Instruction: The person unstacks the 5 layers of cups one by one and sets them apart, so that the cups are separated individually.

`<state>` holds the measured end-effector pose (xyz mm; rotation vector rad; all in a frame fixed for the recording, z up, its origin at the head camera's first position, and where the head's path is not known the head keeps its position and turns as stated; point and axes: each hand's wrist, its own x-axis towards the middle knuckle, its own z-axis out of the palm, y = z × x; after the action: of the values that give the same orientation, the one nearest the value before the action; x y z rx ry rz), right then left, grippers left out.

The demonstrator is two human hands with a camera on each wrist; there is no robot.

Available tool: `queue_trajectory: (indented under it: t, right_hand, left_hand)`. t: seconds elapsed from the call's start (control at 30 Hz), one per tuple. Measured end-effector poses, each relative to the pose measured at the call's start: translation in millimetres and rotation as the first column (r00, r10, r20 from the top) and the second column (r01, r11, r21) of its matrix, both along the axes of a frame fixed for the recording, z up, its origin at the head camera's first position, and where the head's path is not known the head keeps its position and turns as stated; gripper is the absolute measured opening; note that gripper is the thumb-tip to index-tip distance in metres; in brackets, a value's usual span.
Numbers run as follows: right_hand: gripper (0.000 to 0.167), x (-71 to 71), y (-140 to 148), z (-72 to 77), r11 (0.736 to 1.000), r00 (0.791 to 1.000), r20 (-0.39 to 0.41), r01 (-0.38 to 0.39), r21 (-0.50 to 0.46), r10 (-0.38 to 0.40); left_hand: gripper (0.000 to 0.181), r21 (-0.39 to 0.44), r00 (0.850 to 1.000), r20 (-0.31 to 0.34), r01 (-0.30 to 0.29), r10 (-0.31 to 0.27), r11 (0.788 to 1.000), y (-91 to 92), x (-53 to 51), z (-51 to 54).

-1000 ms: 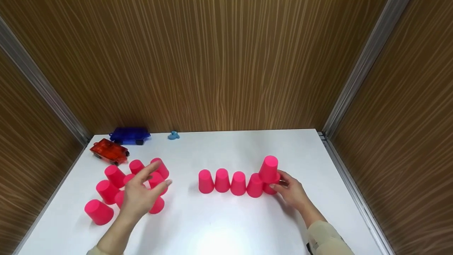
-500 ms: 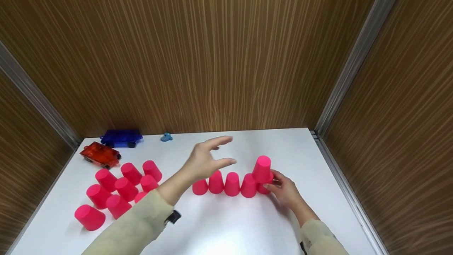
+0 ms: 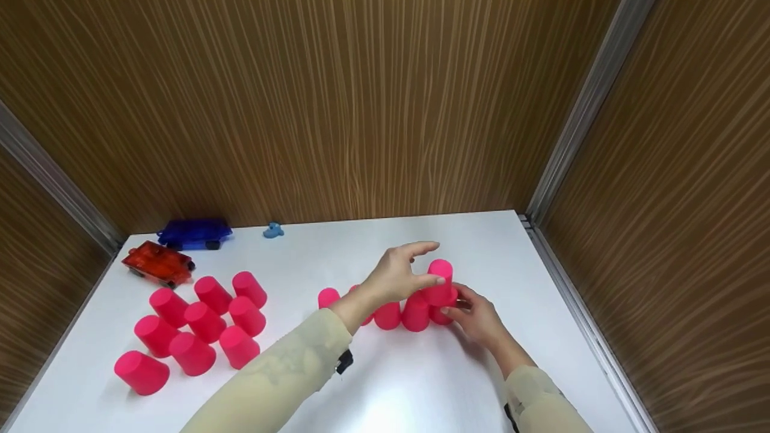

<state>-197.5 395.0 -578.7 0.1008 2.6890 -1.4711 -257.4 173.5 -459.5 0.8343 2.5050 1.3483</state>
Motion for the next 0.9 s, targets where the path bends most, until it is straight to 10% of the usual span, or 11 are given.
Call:
queue_trajectory:
  t: [0.5, 0.9]
  right_hand:
    - [0.066, -1.2, -1.9, 0.8, 1.0, 1.0, -0.013, 0.004, 0.017, -0.004]
    - [0.07, -0.4, -2.1, 0.6, 1.0, 0.999, 0.023, 0.024, 0.007, -0.024]
  left_hand:
    - [0.058, -0.015, 0.996, 0.07, -0.05, 0.051, 0.999, 20.0, 1.4, -15.2]
    - [0.059, 0.066, 0.993, 0.113, -0.033, 0.025, 0.997, -47.2, -8.9, 8.4]
